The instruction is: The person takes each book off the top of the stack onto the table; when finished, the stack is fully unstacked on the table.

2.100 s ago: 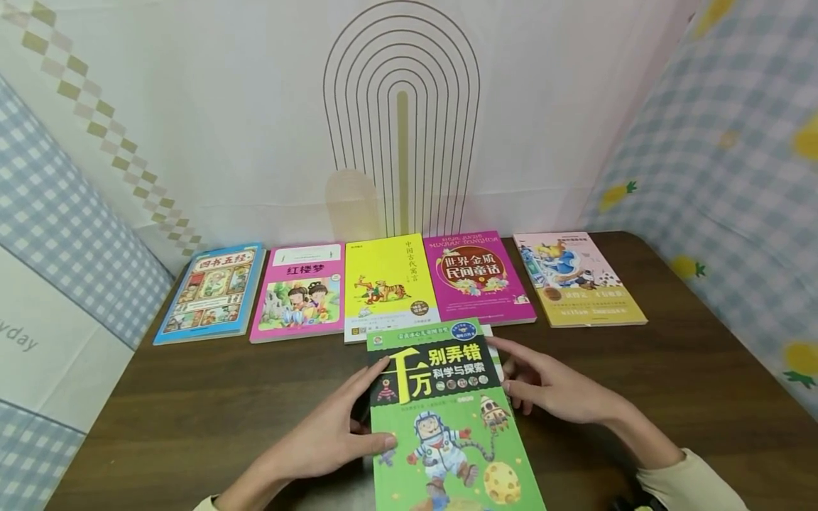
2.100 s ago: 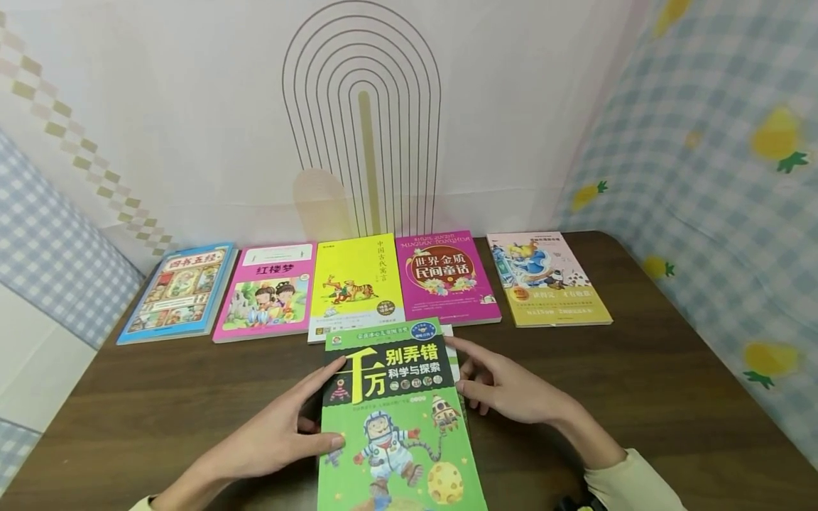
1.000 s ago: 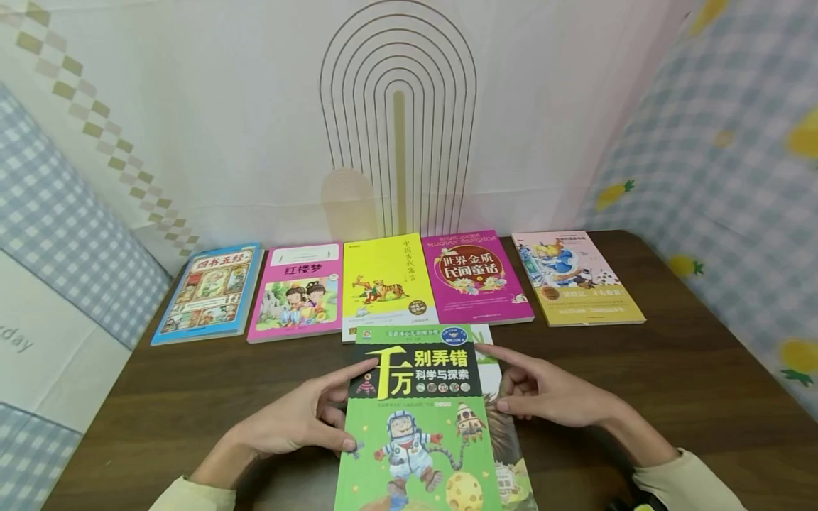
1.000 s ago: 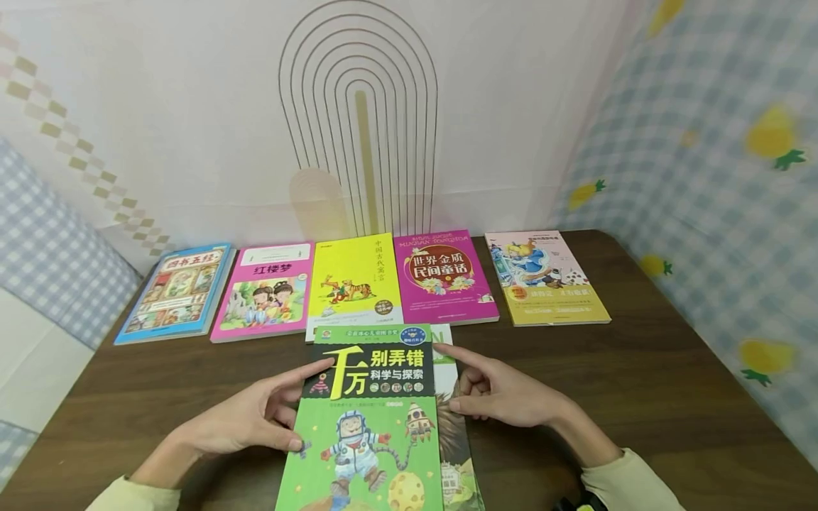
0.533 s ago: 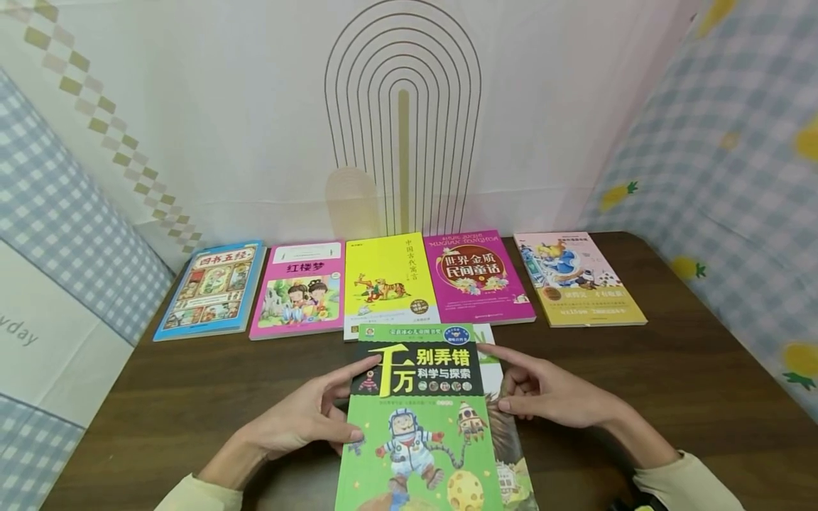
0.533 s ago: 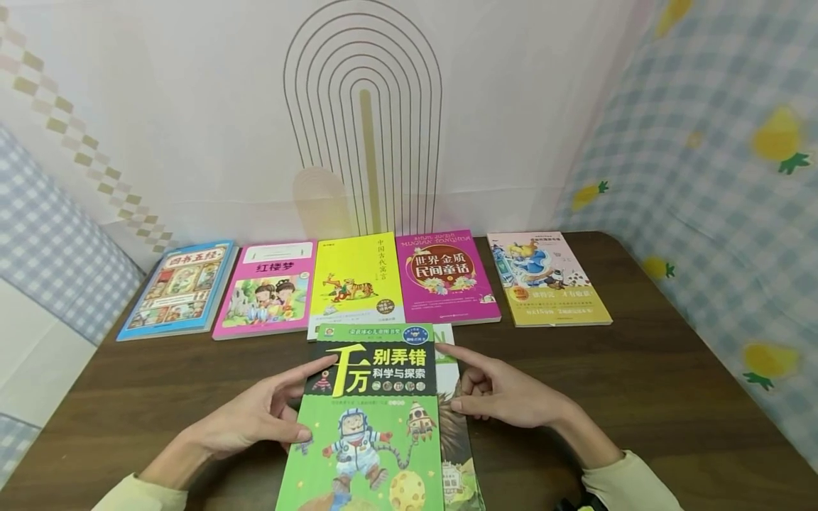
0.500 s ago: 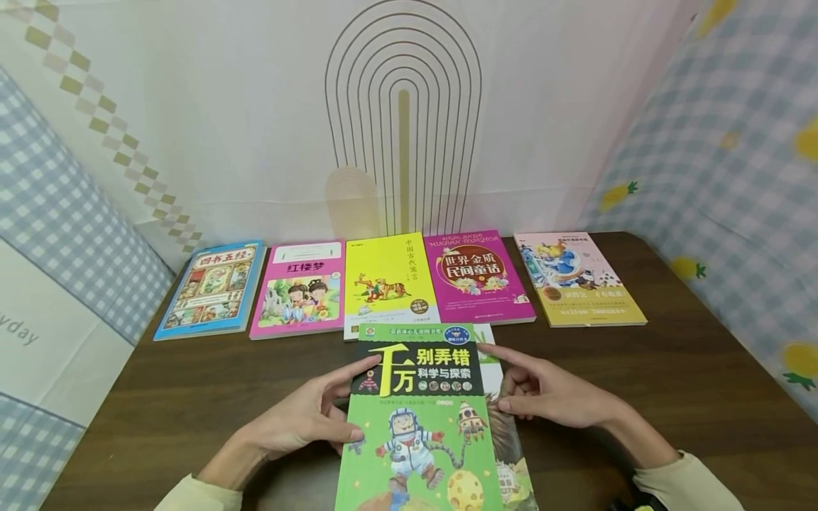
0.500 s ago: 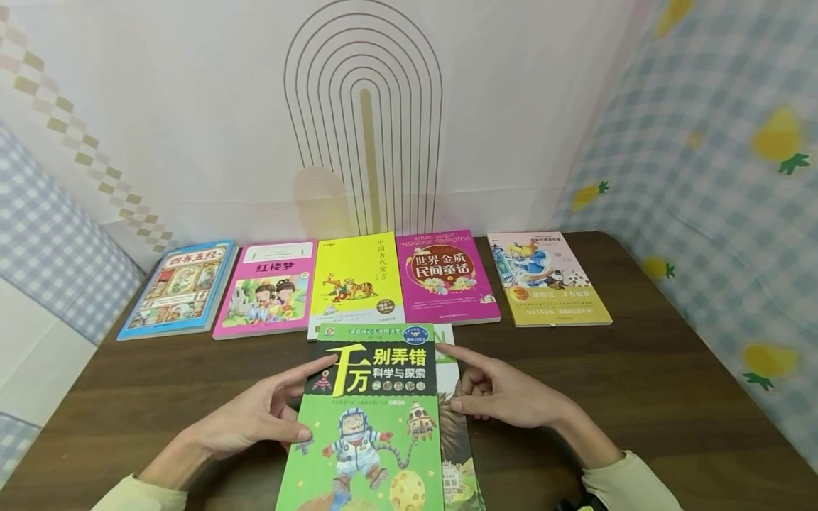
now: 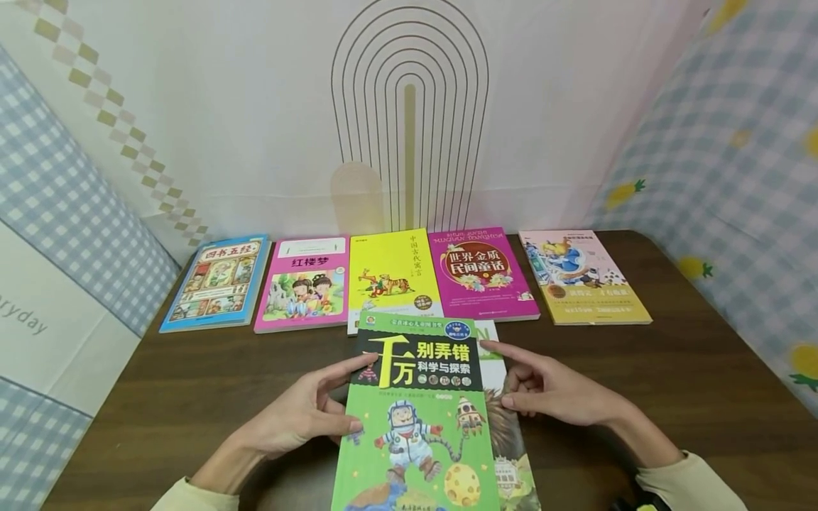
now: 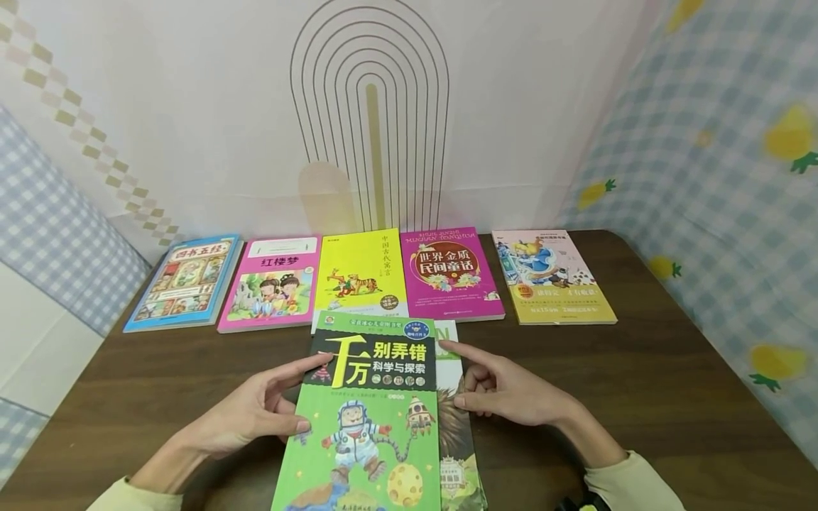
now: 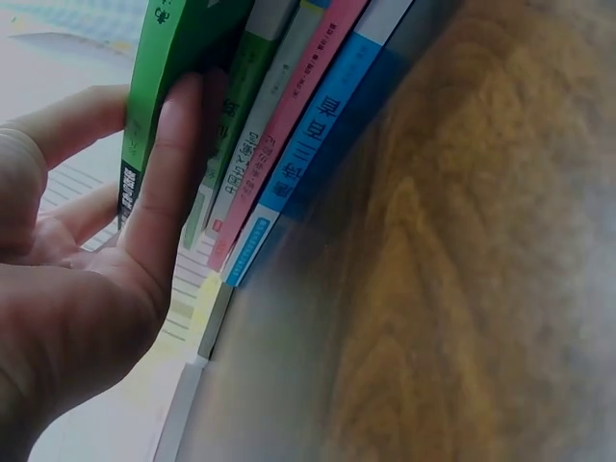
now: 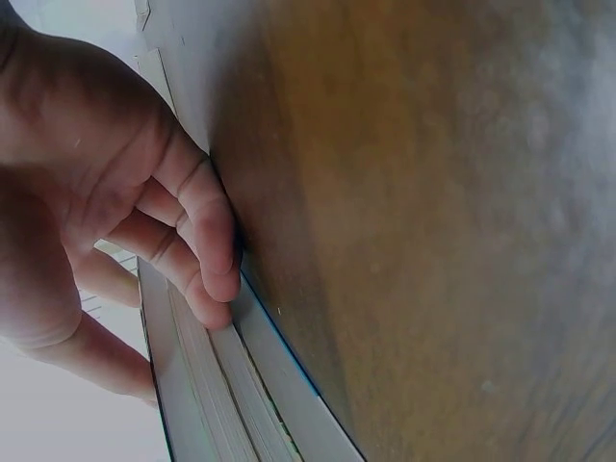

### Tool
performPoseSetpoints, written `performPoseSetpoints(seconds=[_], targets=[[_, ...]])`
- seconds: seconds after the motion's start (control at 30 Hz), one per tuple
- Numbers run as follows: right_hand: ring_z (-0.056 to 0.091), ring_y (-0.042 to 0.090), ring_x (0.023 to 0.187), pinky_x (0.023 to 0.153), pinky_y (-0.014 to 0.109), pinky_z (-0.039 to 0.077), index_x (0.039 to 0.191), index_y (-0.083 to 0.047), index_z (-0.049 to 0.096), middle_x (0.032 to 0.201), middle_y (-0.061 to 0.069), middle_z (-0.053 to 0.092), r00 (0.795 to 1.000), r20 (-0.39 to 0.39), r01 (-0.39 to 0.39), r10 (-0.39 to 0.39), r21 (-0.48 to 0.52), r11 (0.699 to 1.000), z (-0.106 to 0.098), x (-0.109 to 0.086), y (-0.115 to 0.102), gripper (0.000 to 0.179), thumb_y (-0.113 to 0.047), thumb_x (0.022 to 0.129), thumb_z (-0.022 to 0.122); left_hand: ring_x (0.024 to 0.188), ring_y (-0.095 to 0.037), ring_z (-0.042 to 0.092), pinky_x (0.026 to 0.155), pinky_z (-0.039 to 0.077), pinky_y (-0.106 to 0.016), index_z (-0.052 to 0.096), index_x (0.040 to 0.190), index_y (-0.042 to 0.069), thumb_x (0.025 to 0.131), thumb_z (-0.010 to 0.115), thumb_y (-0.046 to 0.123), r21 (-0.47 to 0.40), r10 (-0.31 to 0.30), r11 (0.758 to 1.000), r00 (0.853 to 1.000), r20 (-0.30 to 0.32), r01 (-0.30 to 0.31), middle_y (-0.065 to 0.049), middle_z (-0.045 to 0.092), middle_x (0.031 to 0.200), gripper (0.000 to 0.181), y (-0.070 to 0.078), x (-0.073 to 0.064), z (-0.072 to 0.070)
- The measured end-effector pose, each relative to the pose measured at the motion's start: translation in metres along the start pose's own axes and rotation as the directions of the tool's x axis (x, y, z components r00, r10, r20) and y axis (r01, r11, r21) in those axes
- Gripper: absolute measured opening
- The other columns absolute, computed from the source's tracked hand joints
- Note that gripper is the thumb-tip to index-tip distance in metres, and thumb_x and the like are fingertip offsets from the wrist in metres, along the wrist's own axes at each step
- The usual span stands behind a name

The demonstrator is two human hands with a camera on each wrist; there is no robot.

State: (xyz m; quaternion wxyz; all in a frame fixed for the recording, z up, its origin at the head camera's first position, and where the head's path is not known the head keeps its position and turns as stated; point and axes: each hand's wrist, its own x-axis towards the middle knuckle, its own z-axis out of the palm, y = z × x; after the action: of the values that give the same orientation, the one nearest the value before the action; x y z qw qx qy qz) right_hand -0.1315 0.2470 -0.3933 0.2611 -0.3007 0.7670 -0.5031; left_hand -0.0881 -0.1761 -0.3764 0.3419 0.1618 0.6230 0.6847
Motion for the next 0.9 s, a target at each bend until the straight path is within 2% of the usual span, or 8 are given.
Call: performPoseSetpoints(seconds=[0.17, 0.33, 0.57, 0.73, 0.9], targets=[[0.058, 0.02, 0.066, 0.059, 0.032, 0.054, 0.17, -0.024, 0.025, 0.092, 0.016, 0.066, 1.0, 0.0, -0.014, 0.014, 0.013, 1.0, 0.0, 0.0, 0.0, 0.075, -0.013, 0.106, 0.064, 0.097, -0.024, 0.08, 0.084, 0.065, -0.04, 0.031, 0.167, 0.011, 0.095, 0.074, -0.001, -0.02, 0.033, 0.999, 0.999, -0.008, -0.033, -0.028, 0.063, 0.142, 0.084, -0.003, -0.005, 0.001], [0.055, 0.016, 0.066, 0.058, 0.032, 0.052, 0.17, -0.022, 0.026, 0.089, 0.013, 0.065, 1.0, -0.003, -0.008, 0.008, 0.011, 1.0, 0.0, 0.0, 0.001, 0.074, -0.012, 0.107, 0.063, 0.096, -0.024, 0.08, 0.085, 0.065, -0.04, 0.03, 0.167, 0.012, 0.096, 0.074, -0.001, -0.029, 0.033, 0.999, 0.999, -0.029, -0.033, -0.028, 0.064, 0.141, 0.084, -0.003, -0.008, 0.003], [0.055, 0.01, 0.066, 0.059, 0.031, 0.052, 0.169, -0.022, 0.026, 0.087, 0.01, 0.065, 1.0, 0.0, 0.012, -0.012, -0.001, 1.0, 0.0, 0.002, 0.002, 0.073, -0.011, 0.107, 0.063, 0.097, -0.026, 0.08, 0.084, 0.065, -0.038, 0.034, 0.162, 0.003, 0.096, 0.073, -0.001, -0.006, 0.064, 0.998, 0.996, -0.065, -0.064, -0.031, 0.07, 0.129, 0.077, -0.003, -0.02, 0.003], [0.055, 0.017, 0.064, 0.057, 0.033, 0.052, 0.17, -0.019, 0.025, 0.088, 0.012, 0.067, 0.999, 0.003, 0.037, -0.037, -0.007, 0.999, 0.0, 0.002, 0.002, 0.073, -0.009, 0.107, 0.062, 0.095, -0.026, 0.08, 0.084, 0.065, -0.036, 0.035, 0.16, 0.001, 0.097, 0.073, -0.001, 0.022, 0.113, 0.994, 0.991, -0.074, -0.111, -0.035, 0.072, 0.12, 0.073, -0.002, -0.029, 0.002], [0.054, 0.024, 0.062, 0.056, 0.033, 0.051, 0.17, -0.019, 0.025, 0.087, 0.011, 0.067, 1.0, 0.005, 0.022, -0.022, 0.007, 1.0, 0.0, 0.0, 0.002, 0.073, -0.01, 0.107, 0.062, 0.094, -0.024, 0.08, 0.083, 0.065, -0.035, 0.033, 0.16, 0.0, 0.097, 0.07, -0.005, 0.013, 0.159, 0.987, 0.985, -0.072, -0.158, -0.032, 0.072, 0.121, 0.073, -0.003, -0.04, -0.001]])
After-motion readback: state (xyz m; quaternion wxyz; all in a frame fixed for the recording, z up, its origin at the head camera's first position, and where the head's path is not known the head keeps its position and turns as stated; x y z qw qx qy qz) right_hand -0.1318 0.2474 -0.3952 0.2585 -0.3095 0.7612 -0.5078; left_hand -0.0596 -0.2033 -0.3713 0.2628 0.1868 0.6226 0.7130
